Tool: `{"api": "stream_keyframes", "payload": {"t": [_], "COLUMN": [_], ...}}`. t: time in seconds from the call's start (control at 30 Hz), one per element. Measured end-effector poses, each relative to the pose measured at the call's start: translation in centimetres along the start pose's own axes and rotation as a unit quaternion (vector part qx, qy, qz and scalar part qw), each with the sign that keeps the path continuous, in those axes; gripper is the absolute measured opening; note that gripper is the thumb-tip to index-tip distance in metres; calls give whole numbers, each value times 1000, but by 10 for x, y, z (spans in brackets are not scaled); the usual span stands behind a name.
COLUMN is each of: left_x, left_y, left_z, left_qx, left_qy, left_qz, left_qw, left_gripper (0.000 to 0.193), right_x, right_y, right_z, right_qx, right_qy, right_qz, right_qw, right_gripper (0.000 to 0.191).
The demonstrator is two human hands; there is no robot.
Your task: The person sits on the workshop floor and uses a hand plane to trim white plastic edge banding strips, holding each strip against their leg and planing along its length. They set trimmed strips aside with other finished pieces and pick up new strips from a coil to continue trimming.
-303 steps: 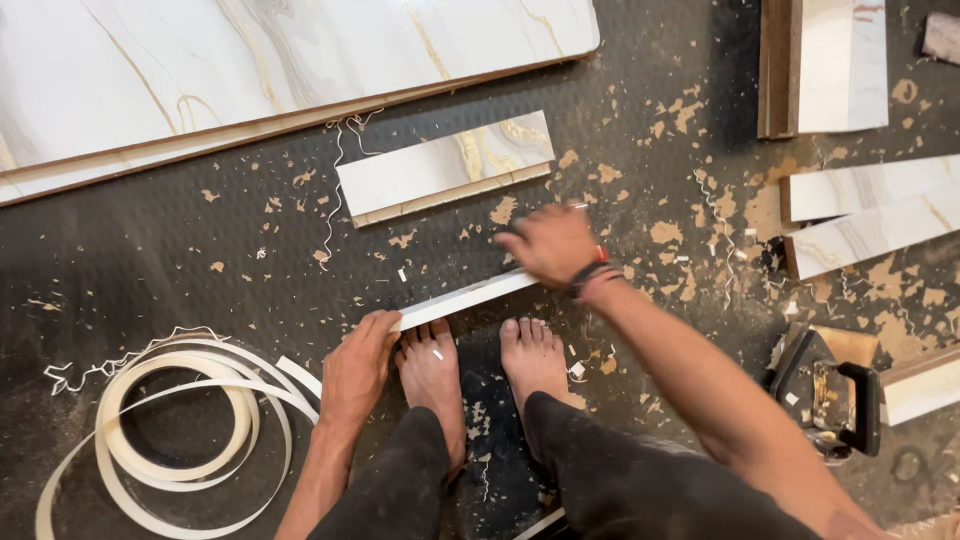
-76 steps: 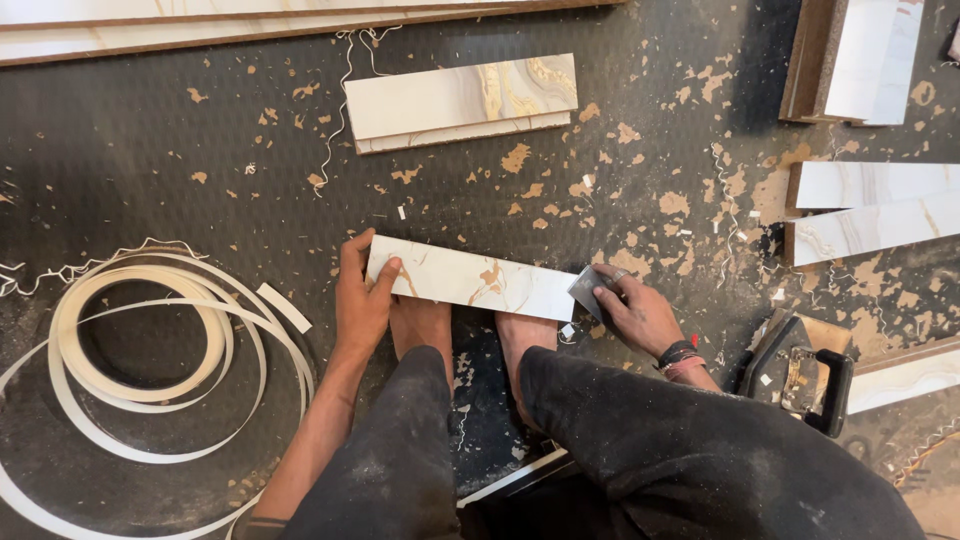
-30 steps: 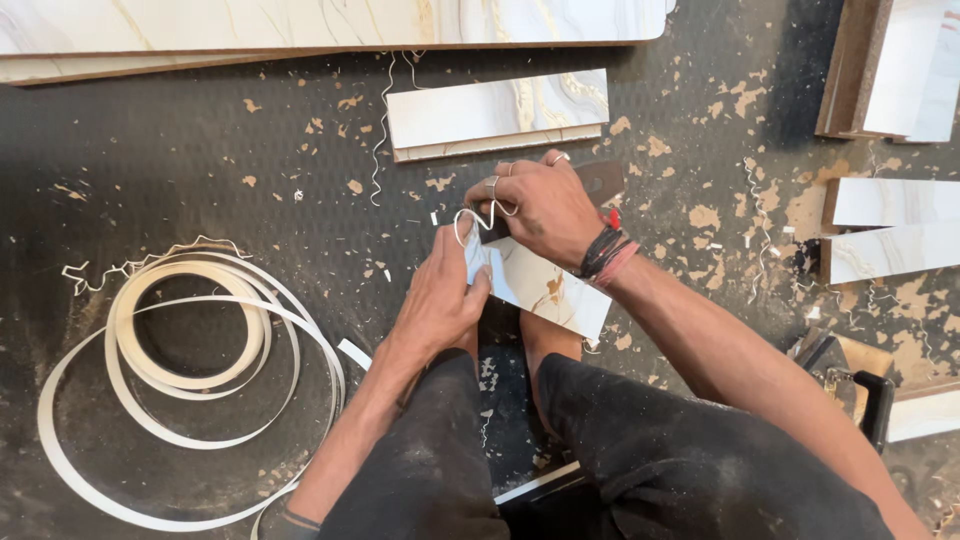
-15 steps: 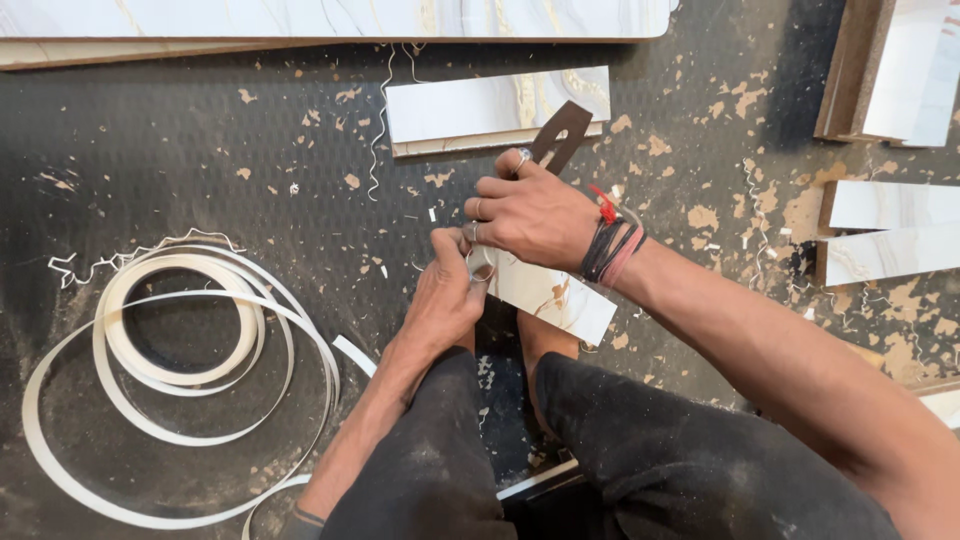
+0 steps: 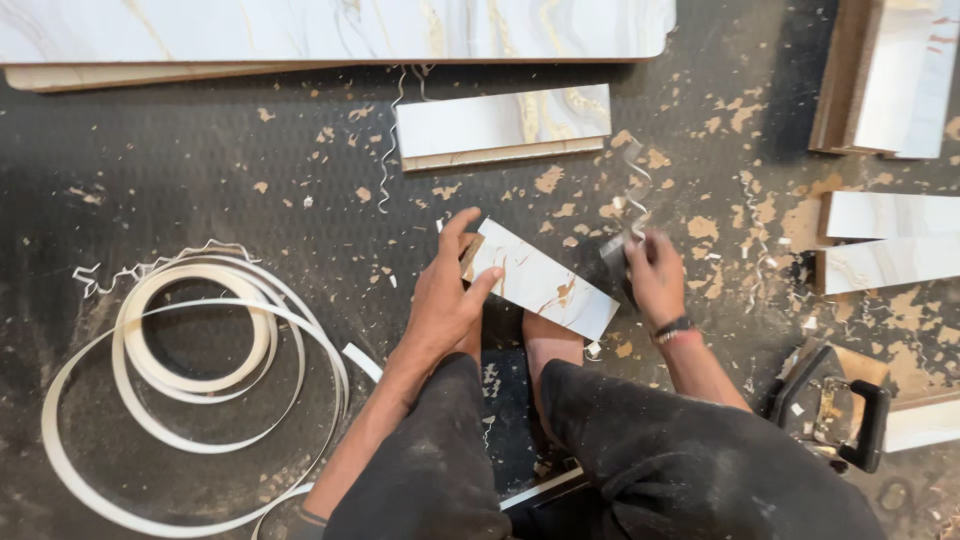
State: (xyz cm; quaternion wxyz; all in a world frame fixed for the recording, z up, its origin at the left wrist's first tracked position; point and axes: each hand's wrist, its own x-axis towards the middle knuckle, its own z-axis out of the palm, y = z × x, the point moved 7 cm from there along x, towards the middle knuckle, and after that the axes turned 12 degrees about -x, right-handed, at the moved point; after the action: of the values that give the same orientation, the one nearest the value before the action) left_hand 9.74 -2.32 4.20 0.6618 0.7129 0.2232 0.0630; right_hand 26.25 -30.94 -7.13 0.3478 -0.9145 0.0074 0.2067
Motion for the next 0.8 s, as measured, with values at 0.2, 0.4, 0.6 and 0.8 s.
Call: {"api": "stream_keyframes", "payload": {"t": [0.2, 0.4, 0.6, 0.8], "left_x": [-2, 0, -5, -7], "left_y": [-8, -4, 15, 10], "left_z": [2, 11, 29, 30], "left_qx": [-12, -45, -37, -52], "left_qy": [12, 25, -60, -82], "left_qz": [0, 16, -43, 2], "left_qw": [1000, 999, 997, 995], "left_gripper": [55, 48, 63, 63], "right_x": [-53, -108, -103, -80], "right_y": [12, -14, -5, -3], "right_z": [-48, -14, -26, -75], "right_qx": [-297, -173, -116, 276], "right_qy": [210, -27, -54, 14], "right_qz": [-220, -334, -248, -83], "right_qw": [905, 926, 960, 957], "right_gripper": [75, 100, 81, 91]}}
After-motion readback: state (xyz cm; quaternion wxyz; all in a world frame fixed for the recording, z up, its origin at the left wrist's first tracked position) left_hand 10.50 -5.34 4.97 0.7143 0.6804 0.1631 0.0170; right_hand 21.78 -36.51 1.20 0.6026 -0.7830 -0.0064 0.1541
